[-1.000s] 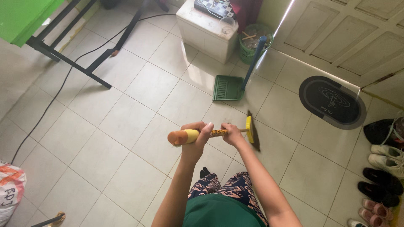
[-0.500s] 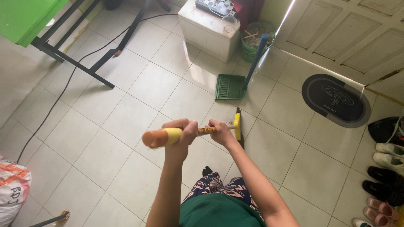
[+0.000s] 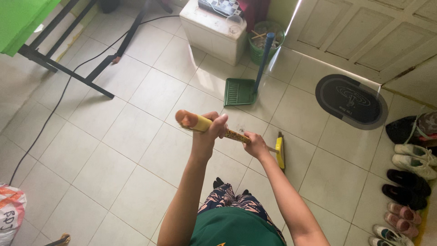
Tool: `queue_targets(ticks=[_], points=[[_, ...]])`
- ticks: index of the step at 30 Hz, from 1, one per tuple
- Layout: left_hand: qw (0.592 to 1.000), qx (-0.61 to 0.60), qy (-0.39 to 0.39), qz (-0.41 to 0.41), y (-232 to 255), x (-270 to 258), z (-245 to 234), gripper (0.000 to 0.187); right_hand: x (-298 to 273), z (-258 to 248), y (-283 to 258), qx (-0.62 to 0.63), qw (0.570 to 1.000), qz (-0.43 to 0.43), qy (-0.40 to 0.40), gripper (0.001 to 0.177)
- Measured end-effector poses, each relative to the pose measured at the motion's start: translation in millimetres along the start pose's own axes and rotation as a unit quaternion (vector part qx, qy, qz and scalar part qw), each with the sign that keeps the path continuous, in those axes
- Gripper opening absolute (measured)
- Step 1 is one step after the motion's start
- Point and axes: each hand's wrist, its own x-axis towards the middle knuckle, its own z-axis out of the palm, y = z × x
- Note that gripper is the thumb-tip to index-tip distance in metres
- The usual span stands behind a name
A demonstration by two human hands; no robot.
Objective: The person sweeps debris across a tiled floor using a broom, pushing the broom head over the surface and turning it to gather material.
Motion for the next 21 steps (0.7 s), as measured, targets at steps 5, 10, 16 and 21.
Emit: queue_targets(ticks=[5, 10, 16, 21], points=[[0.998, 0.013, -0.042, -0.043, -14, -15, 17, 0.048, -27, -3, 16, 0.009, 0.999, -0.006, -0.053, 0.006], [0.99, 0.1, -0.095, 0.025, -6, -36, 28, 0.05, -33, 2, 8, 0.062, 0.991, 0.015, -0.12, 0.01], [0.979, 0.159, -0.128, 0.025, 18, -68, 41, 0.043, -42, -11, -26, 0.087, 0.988, 0.002, -0.124, 0.019], [0.988, 0.108, -0.075, 0.082, 26, -82, 48, 0.04, -54, -36, -58, 0.098, 0.992, -0.023, -0.074, 0.021]])
